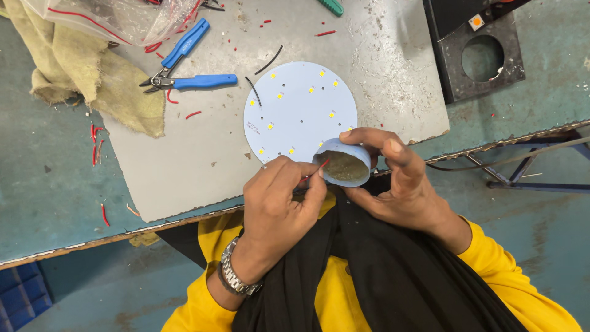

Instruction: The person solders red and black wires to a circular LED board using a soldering iron and solder wire. They apply flux, trim wire ends, and repeat the process for multiple connection points on the board.

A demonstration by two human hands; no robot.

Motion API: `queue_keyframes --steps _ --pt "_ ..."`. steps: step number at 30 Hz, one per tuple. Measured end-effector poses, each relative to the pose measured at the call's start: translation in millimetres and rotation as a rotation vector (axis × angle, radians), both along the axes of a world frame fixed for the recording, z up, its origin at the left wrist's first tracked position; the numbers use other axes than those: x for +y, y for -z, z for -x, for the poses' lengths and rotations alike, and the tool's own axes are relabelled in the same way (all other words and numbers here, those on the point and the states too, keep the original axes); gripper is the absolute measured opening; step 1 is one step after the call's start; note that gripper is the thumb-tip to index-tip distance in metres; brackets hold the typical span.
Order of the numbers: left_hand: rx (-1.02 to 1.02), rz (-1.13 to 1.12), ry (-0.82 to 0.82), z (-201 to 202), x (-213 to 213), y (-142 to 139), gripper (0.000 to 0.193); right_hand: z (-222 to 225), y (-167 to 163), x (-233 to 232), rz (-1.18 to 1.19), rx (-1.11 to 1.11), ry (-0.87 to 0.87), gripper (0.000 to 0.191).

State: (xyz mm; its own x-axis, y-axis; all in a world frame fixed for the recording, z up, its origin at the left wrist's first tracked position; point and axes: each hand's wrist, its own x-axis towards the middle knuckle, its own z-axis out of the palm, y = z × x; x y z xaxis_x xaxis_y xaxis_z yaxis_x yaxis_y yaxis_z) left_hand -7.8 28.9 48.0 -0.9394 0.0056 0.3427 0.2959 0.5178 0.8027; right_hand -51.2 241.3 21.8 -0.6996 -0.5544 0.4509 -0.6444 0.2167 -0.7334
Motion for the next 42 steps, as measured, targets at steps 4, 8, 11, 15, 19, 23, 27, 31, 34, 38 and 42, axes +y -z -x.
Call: queue_keyframes --steps 4,8,11,15,19,23,27,31,34,38,42 --pt "0.004 -0.015 0.002 0 0 1 0.009 0 -2 -1 -0.011 0.003 0.005 0.121" --pt "0.010 -0.011 -0.013 0 0 1 0.010 1 -2 -1 -0.010 0.008 -0.014 0.121" --pt "0.005 -0.026 -0.005 0 0 2 0.009 0 1 0 -0.025 0.012 -0.009 0.121" --pt "-0.018 -0.093 -0.018 0 0 1 0.007 6 7 9 -0.034 0.013 0.092 0.116" --pt "-0.158 -0.179 -0.051 0 -1 0 0.005 36 9 30 -0.147 0.003 0.391 0.118" --pt "-0.148 -0.236 -0.043 0 -5 2 0.005 70 20 44 -0.315 0.103 0.506 0.105" --pt "-0.018 -0.103 -0.079 -4 -20 4 0.007 76 37 52 -0.294 0.011 0.502 0.109" --pt "0.005 -0.015 -0.126 -13 -48 6 0.009 70 41 73 0.039 -0.061 0.485 0.087" --pt "0.004 0.042 -0.115 -21 -65 9 0.011 71 33 102 0.516 -0.409 0.441 0.078" --pt "-0.020 0.056 -0.067 -28 -69 16 0.011 80 30 134 0.751 -0.738 0.451 0.067" --pt "0.014 0.138 -0.030 -27 -62 22 0.012 87 33 152 0.781 -0.760 0.464 0.056"
